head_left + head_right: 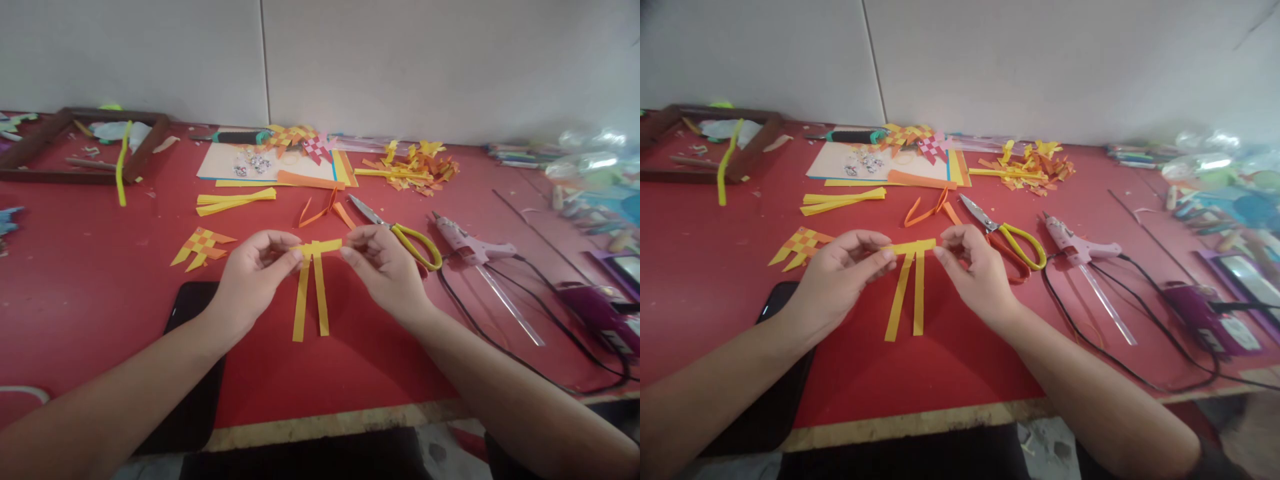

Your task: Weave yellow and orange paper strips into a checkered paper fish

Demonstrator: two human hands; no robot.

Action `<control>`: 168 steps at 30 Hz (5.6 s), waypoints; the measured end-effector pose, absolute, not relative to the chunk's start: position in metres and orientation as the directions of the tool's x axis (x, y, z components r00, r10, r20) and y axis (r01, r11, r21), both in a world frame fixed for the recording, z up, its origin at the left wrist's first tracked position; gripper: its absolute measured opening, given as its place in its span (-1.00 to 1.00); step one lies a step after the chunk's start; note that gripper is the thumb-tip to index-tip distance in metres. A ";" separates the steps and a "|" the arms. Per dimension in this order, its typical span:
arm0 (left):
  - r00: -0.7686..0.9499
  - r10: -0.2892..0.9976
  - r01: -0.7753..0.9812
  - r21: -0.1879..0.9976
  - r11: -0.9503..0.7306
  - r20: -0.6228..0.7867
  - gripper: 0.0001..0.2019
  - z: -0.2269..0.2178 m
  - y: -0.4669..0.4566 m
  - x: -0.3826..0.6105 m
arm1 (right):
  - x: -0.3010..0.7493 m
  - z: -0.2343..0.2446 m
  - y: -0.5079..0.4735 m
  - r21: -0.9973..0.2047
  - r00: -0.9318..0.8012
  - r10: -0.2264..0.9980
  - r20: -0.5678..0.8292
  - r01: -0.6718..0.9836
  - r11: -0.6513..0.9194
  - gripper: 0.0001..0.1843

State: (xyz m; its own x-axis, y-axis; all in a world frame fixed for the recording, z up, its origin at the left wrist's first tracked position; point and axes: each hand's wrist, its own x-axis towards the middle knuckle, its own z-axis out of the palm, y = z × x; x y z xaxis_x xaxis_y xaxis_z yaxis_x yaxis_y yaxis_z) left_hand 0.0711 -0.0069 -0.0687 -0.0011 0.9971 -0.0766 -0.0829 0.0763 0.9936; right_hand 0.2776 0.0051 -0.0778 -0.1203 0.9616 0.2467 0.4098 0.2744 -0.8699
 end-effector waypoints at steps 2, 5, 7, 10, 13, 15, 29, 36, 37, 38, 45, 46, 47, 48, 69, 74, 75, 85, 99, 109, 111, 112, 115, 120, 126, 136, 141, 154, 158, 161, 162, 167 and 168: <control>-0.063 0.998 0.054 0.998 -0.019 0.022 -0.87 -0.066 -0.002 0.065 | 0.278 -0.081 0.006 -0.736 -0.235 0.936 0.263 0.578 0.352 -0.74; -0.049 0.987 0.349 0.929 -0.125 0.151 -0.91 -0.064 0.005 0.056 | 0.279 -0.086 0.007 -0.538 -0.457 0.854 0.250 0.668 0.515 -0.59; -0.004 0.978 0.525 0.833 -0.176 0.209 -0.91 -0.064 0.007 0.052 | 0.280 -0.088 0.008 -0.473 -0.514 0.820 0.252 0.674 0.567 -0.61; 0.103 0.954 0.725 0.636 -0.265 0.280 -0.81 -0.068 0.007 0.052 | 0.280 -0.087 0.008 -0.450 -0.508 0.808 0.299 0.671 0.589 -0.78; 0.198 0.930 0.834 0.446 -0.326 0.310 -0.70 -0.071 0.004 0.053 | 0.279 -0.081 0.006 -0.540 -0.473 0.813 0.339 0.610 0.580 -0.91; 0.197 0.913 0.853 0.397 -0.340 0.358 -0.69 -0.068 0.000 0.055 | 0.277 -0.075 0.004 -0.662 -0.424 0.841 0.335 0.530 0.531 -0.93; 0.399 0.904 0.438 0.835 -0.332 0.150 -0.54 -0.067 -0.015 0.067 | 0.277 -0.068 0.000 -0.986 0.003 0.990 0.144 0.082 0.143 -0.77; 0.259 0.963 0.209 0.969 -0.131 0.075 -0.72 -0.061 -0.016 0.071 | 0.270 -0.068 -0.006 -0.994 -0.157 0.985 0.066 0.078 0.079 -0.71; 0.244 0.967 0.213 0.968 -0.133 0.080 -0.79 -0.060 -0.016 0.071 | 0.269 -0.068 -0.006 -0.994 -0.168 0.983 0.072 0.063 0.084 -0.74; 0.235 0.968 0.227 0.964 -0.138 0.083 -0.84 -0.059 -0.016 0.072 | 0.269 -0.067 -0.007 -0.995 -0.172 0.982 0.081 0.049 0.091 -0.76; 0.198 0.974 0.302 0.939 -0.163 0.106 -0.88 -0.060 -0.015 0.071 | 0.271 -0.066 -0.003 -0.989 -0.167 0.980 0.108 0.082 0.123 -0.71; 0.184 0.977 0.285 0.945 -0.160 0.111 -0.87 -0.061 -0.015 0.071 | 0.271 -0.066 -0.003 -0.990 -0.165 0.981 0.101 0.086 0.116 -0.74; 0.170 0.979 0.253 0.956 -0.151 0.110 -0.85 -0.062 -0.015 0.071 | 0.272 -0.067 -0.003 -0.991 -0.162 0.982 0.094 0.084 0.108 -0.75; 0.159 0.982 0.211 0.968 -0.135 0.102 -0.82 -0.063 -0.014 0.071 | 0.272 -0.067 -0.002 -0.992 -0.158 0.984 0.084 0.079 0.098 -0.75; 0.108 0.992 0.092 0.993 -0.073 0.063 -0.88 -0.060 -0.012 0.070 | 0.273 -0.068 -0.001 -1.000 -0.083 0.996 0.014 0.010 0.015 -0.74; 0.082 0.996 0.016 0.999 -0.029 0.028 -0.87 -0.065 -0.008 0.068 | 0.273 -0.067 -0.001 -1.000 -0.105 0.994 0.011 -0.024 0.009 -0.75; 0.070 0.997 0.002 1.000 -0.024 0.024 -0.86 -0.066 -0.007 0.068 | 0.273 -0.067 -0.001 -0.999 -0.116 0.993 0.005 -0.033 0.001 -0.73; 0.039 0.997 -0.042 0.996 0.075 -0.073 -0.84 -0.066 -0.005 0.066 | 0.274 -0.065 0.003 -0.992 -0.104 0.995 0.001 -0.126 -0.012 -0.76; 0.244 0.949 0.726 0.612 -0.314 0.199 -0.66 -0.058 -0.009 0.059 | 0.288 -0.069 0.012 -0.905 -0.204 0.977 0.053 0.403 0.133 -0.88; 0.360 0.931 0.926 0.097 -0.364 0.053 -0.75 -0.060 -0.017 0.056 | 0.287 -0.075 0.011 -0.486 -0.341 0.845 0.411 0.702 0.520 -0.82; 0.362 0.932 0.922 0.139 -0.361 0.017 -0.84 -0.060 -0.016 0.054 | 0.287 -0.076 0.011 -0.474 -0.317 0.831 0.458 0.704 0.529 -0.82; 0.359 0.933 0.920 0.169 -0.353 -0.004 -0.88 -0.061 -0.015 0.053 | 0.287 -0.077 0.011 -0.475 -0.309 0.826 0.472 0.700 0.533 -0.82; 0.355 0.934 0.893 0.311 -0.325 -0.042 -0.95 -0.061 -0.013 0.052 | 0.286 -0.075 0.010 -0.474 -0.310 0.803 0.509 0.678 0.562 -0.83; 0.310 0.947 0.626 0.767 -0.140 -0.080 -0.88 -0.056 -0.009 0.057 | 0.284 -0.065 0.001 -0.571 -0.472 0.744 0.472 0.480 0.666 -0.73; 0.224 0.957 0.174 0.974 0.148 -0.185 -0.76 -0.054 -0.008 0.062 | 0.278 -0.062 -0.007 -0.625 -0.809 0.488 0.328 0.201 0.754 -0.64; 0.269 0.940 -0.085 0.966 0.242 -0.212 -0.75 -0.056 -0.009 0.065 | 0.278 -0.055 -0.008 -0.937 -0.594 0.777 0.209 0.106 0.332 -0.81; 0.323 0.901 -0.080 0.940 0.332 -0.291 -0.75 -0.055 -0.011 0.065 | 0.278 -0.058 -0.006 -0.978 -0.390 0.908 0.151 0.073 0.194 -0.74; 0.281 0.952 0.044 0.992 0.116 -0.123 -0.72 -0.057 -0.017 0.066 | 0.274 -0.057 -0.006 -0.976 -0.262 0.962 0.083 0.174 0.132 -0.67; 0.247 0.963 0.061 0.993 0.097 -0.109 -0.82 -0.056 -0.017 0.066 | 0.275 -0.060 -0.005 -0.996 -0.232 0.971 0.061 0.045 0.073 -0.64; 0.212 0.968 0.015 0.991 0.132 -0.132 -0.82 -0.057 -0.017 0.066 | 0.275 -0.061 -0.004 -0.997 -0.209 0.975 0.078 -0.007 0.078 -0.57; 0.203 0.969 -0.002 0.990 0.141 -0.138 -0.81 -0.058 -0.017 0.066 | 0.275 -0.061 -0.004 -0.996 -0.208 0.975 0.082 0.003 0.084 -0.59; 0.193 0.967 -0.031 0.984 0.176 -0.167 -0.76 -0.061 -0.015 0.066 | 0.277 -0.062 -0.002 -0.994 -0.167 0.982 0.088 0.056 0.099 -0.68; 0.191 0.966 -0.032 0.983 0.182 -0.173 -0.76 -0.062 -0.015 0.066 | 0.277 -0.062 -0.002 -0.993 -0.155 0.984 0.092 0.063 0.102 -0.68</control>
